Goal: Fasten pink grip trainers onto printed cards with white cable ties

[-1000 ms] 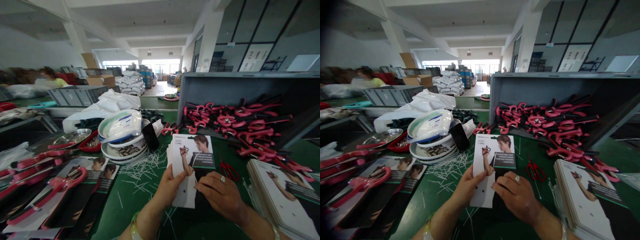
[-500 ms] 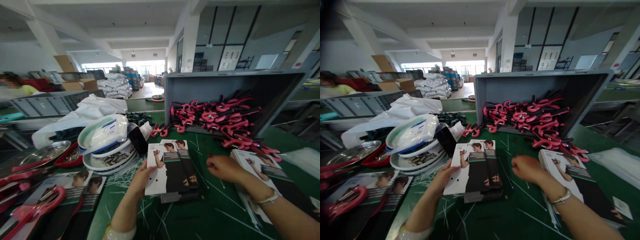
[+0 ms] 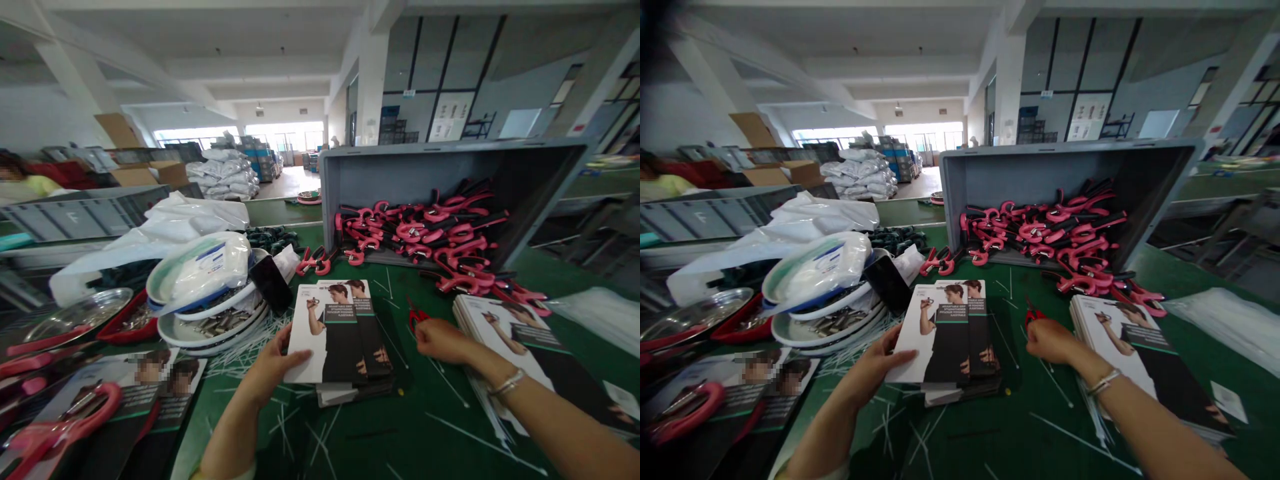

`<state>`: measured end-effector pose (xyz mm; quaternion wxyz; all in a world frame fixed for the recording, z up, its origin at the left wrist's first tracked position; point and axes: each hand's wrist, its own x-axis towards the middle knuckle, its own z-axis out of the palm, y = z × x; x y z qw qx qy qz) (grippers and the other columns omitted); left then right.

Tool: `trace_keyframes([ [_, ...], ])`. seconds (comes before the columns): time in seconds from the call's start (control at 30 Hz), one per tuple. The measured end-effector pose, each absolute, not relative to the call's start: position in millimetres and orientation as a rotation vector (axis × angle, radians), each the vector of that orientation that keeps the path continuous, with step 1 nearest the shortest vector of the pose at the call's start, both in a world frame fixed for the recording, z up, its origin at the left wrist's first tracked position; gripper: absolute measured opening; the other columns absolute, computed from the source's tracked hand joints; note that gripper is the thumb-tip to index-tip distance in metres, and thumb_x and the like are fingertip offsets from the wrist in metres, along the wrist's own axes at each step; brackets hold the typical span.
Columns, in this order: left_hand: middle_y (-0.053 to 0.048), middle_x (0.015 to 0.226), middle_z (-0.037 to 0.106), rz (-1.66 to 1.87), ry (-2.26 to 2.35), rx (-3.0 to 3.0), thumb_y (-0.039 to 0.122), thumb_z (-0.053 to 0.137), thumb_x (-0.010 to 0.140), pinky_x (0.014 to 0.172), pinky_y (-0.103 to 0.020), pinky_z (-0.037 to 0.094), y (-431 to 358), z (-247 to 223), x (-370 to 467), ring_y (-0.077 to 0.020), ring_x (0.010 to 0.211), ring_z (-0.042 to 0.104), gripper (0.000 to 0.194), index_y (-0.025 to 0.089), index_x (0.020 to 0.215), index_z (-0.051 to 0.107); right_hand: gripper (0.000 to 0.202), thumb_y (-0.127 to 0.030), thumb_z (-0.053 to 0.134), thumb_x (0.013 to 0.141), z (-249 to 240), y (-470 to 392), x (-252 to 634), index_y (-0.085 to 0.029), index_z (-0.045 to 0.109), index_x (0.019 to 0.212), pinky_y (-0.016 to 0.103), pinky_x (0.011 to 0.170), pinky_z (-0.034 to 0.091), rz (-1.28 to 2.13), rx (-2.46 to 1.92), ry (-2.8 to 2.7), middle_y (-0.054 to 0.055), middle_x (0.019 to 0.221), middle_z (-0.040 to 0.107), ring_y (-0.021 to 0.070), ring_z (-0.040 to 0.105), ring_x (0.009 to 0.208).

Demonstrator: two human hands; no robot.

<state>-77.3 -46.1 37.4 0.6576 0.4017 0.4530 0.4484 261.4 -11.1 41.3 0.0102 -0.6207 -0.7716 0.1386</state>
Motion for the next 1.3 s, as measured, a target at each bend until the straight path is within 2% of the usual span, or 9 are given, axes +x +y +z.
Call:
trace_keyframes([
  [0.1, -0.011, 0.108, 0.067, 1.042, 0.994, 0.887, 0.021, 0.079, 0.06, 0.07, -0.029, 0.052, -44, 41, -73, -0.0199, 0.078, 0.066, 0.064, 0.016, 0.119, 0.054, 0.021, -0.027, 0.043, 0.08, 59, -7, 274, -0.015, 0.059, 0.075, 0.019, 0.041, 0.035, 0.793, -1.797, -2.172, 0.005, 0.069, 0.067, 0.0096, 0.056, 0.049],
  [0.27, -0.007, 0.091, 0.07, 0.965, 1.051, 0.944, 0.026, 0.075, 0.065, 0.045, -0.019, 0.045, -49, 45, -66, -0.0172, 0.063, 0.065, 0.071, 0.02, 0.129, 0.046, 0.028, -0.041, 0.061, 0.069, 82, -11, 255, -0.016, 0.05, 0.074, 0.017, 0.037, 0.017, 1.491, -1.384, -1.477, 0.002, 0.072, 0.064, 0.0027, 0.042, 0.041],
  [0.37, -0.005, 0.084, 0.07, 0.904, 1.076, 0.977, 0.029, 0.073, 0.069, 0.035, -0.016, 0.035, -56, 48, -66, -0.0151, 0.051, 0.062, 0.081, 0.027, 0.139, 0.033, 0.031, -0.041, 0.065, 0.068, 89, -12, 233, -0.016, 0.048, 0.076, 0.016, 0.036, 0.013, 1.59, -1.288, -1.411, 0.002, 0.074, 0.065, 0.0024, 0.045, 0.04],
  [0.53, -0.008, 0.103, 0.066, 0.888, 1.0, 0.99, 0.018, 0.074, 0.065, 0.039, -0.016, 0.04, -61, 53, -68, -0.0181, 0.064, 0.066, 0.094, 0.031, 0.142, 0.021, 0.028, -0.037, 0.065, 0.068, 96, -11, 206, -0.016, 0.047, 0.074, 0.015, 0.034, 0.012, 1.64, -1.243, -1.445, 0.001, 0.071, 0.065, 0.0017, 0.045, 0.037],
  [0.73, -0.006, 0.098, 0.067, 0.888, 0.97, 0.957, 0.016, 0.069, 0.067, 0.04, -0.016, 0.042, -61, 54, -63, -0.0169, 0.065, 0.065, 0.092, 0.03, 0.142, 0.02, 0.021, -0.033, 0.057, 0.07, 102, -11, 189, -0.017, 0.045, 0.074, 0.016, 0.035, 0.014, 1.595, -1.299, -1.578, 0.0, 0.071, 0.064, 0.0021, 0.045, 0.037],
  [0.83, -0.005, 0.097, 0.067, 0.893, 0.933, 0.945, 0.016, 0.071, 0.066, 0.04, -0.016, 0.042, -59, 49, -61, -0.0157, 0.063, 0.065, 0.093, 0.03, 0.142, 0.02, 0.01, -0.026, 0.051, 0.074, 109, -20, 179, -0.018, 0.046, 0.073, 0.017, 0.041, 0.026, 1.324, -1.306, -1.869, -0.001, 0.068, 0.062, 0.0045, 0.046, 0.043],
  [0.9, -0.005, 0.098, 0.067, 0.899, 0.899, 0.939, 0.016, 0.072, 0.066, 0.041, -0.016, 0.043, -58, 46, -62, -0.0157, 0.064, 0.065, 0.093, 0.03, 0.142, 0.02, 0.003, -0.02, 0.05, 0.075, 114, -32, 170, -0.017, 0.05, 0.074, 0.02, 0.048, 0.034, 0.911, -1.282, -2.179, -0.002, 0.064, 0.059, 0.0081, 0.049, 0.051],
  [1.1, -0.005, 0.097, 0.065, 0.898, 0.777, 0.916, 0.015, 0.071, 0.066, 0.047, -0.019, 0.05, -57, 42, -65, -0.0174, 0.071, 0.064, 0.091, 0.031, 0.141, 0.022, 0.013, -0.006, 0.055, 0.073, 111, -64, 148, -0.018, 0.059, 0.076, 0.028, 0.055, 0.032, -0.436, -0.942, -2.713, 0.004, 0.071, 0.062, 0.0193, 0.055, 0.069],
  [1.3, -0.006, 0.097, 0.063, 0.912, 0.728, 0.851, 0.013, 0.068, 0.067, 0.046, -0.02, 0.052, -59, 45, -64, -0.0165, 0.069, 0.064, 0.088, 0.03, 0.141, 0.024, 0.015, -0.003, 0.055, 0.073, 112, -63, 147, -0.018, 0.057, 0.074, 0.028, 0.053, 0.028, -0.641, -0.805, -2.777, 0.003, 0.067, 0.06, 0.0186, 0.052, 0.067],
])
